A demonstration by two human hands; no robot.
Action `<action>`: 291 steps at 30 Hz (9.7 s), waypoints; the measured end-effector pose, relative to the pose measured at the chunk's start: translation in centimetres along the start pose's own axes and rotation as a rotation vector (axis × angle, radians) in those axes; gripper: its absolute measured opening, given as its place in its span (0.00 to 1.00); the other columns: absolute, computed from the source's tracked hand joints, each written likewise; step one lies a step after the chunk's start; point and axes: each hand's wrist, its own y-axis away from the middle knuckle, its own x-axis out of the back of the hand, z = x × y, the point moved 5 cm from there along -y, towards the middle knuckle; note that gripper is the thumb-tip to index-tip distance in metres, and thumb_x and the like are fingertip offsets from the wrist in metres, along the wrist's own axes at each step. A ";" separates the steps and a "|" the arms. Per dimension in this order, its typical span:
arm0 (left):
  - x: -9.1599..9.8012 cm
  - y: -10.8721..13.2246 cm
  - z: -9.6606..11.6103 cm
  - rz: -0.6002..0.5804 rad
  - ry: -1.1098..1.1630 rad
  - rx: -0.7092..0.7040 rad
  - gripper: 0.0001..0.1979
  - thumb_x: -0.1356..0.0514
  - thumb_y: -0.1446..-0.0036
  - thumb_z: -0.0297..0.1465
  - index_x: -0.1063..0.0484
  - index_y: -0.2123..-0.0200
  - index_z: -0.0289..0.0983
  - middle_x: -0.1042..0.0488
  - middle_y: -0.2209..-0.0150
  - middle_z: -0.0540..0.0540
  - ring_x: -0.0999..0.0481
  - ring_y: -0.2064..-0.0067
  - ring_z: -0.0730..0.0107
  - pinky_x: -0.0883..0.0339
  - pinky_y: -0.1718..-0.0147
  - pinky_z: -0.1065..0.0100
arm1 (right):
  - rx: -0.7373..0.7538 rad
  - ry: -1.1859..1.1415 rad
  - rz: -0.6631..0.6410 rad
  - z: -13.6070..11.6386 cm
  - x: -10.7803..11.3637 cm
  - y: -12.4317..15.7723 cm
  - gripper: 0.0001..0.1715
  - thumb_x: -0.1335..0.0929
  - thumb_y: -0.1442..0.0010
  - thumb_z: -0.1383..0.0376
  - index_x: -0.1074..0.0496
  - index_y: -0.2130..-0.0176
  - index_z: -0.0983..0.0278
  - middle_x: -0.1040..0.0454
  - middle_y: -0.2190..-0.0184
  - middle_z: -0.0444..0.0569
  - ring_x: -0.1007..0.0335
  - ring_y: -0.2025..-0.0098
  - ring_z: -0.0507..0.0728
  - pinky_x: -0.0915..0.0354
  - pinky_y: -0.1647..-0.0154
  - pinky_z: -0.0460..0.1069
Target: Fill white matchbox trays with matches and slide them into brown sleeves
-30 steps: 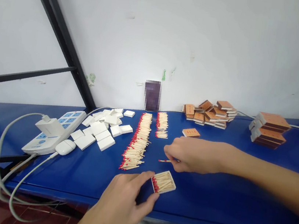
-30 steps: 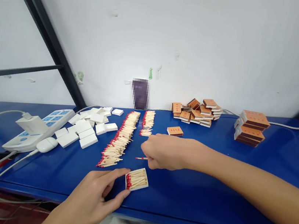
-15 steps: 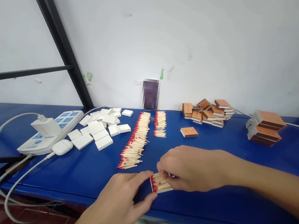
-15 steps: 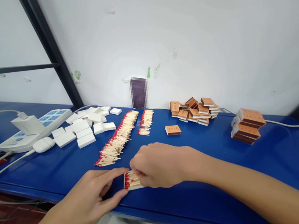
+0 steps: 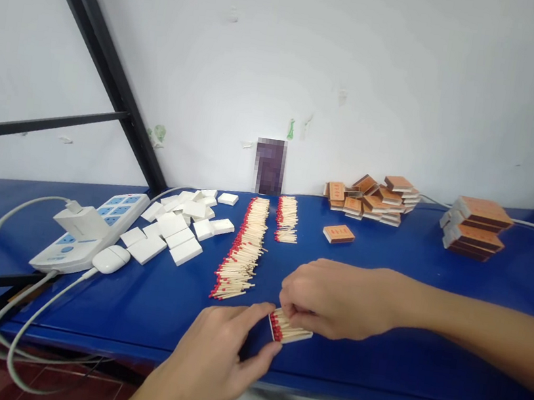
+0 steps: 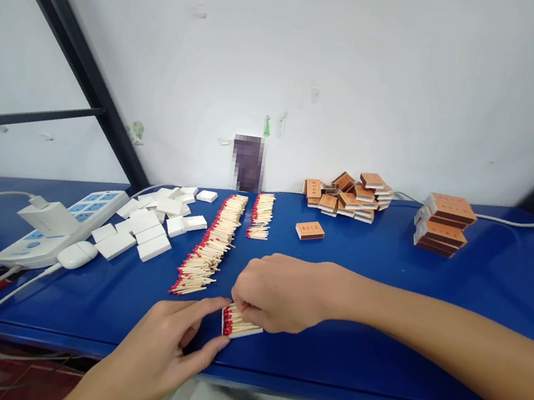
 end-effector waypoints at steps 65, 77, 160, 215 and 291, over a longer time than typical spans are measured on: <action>0.4 -0.1 0.3 0.029 0.031 -0.044 0.20 0.41 0.35 0.34 0.30 0.42 0.39 0.34 0.77 0.55 0.34 0.79 0.70 0.27 0.63 0.63 | -0.295 0.642 0.239 7.4 -0.9 -3.0 0.13 0.37 0.33 0.73 0.24 0.55 0.71 0.26 0.53 0.62 0.28 0.52 0.63 0.35 0.53 0.55; 0.5 -0.4 0.3 0.030 0.010 -0.049 0.20 0.41 0.35 0.34 0.29 0.41 0.38 0.35 0.79 0.55 0.34 0.80 0.69 0.26 0.64 0.63 | -0.267 0.671 0.243 6.9 -1.1 -3.1 0.11 0.36 0.35 0.74 0.24 0.57 0.70 0.25 0.58 0.59 0.27 0.53 0.63 0.34 0.54 0.55; 0.3 0.0 0.5 0.013 -0.027 -0.083 0.20 0.41 0.35 0.34 0.32 0.41 0.42 0.34 0.77 0.55 0.33 0.78 0.69 0.27 0.64 0.63 | -0.287 0.256 0.633 11.4 -0.7 -2.3 0.20 0.38 0.37 0.68 0.23 0.51 0.60 0.21 0.59 0.48 0.28 0.61 0.56 0.46 0.66 0.49; 0.5 0.0 0.8 0.020 -0.021 -0.089 0.20 0.40 0.36 0.33 0.32 0.41 0.43 0.29 0.73 0.54 0.32 0.77 0.70 0.29 0.68 0.67 | 0.006 0.209 0.661 9.3 -1.4 -1.7 0.14 0.37 0.31 0.66 0.22 0.59 0.67 0.25 0.59 0.56 0.29 0.56 0.59 0.33 0.54 0.54; 0.2 0.1 0.3 0.009 -0.031 -0.107 0.20 0.41 0.35 0.35 0.34 0.40 0.45 0.24 0.67 0.51 0.32 0.76 0.70 0.31 0.70 0.67 | -0.102 0.015 0.413 8.8 -0.6 -1.1 0.14 0.33 0.38 0.70 0.19 0.57 0.65 0.20 0.55 0.54 0.25 0.52 0.60 0.34 0.50 0.51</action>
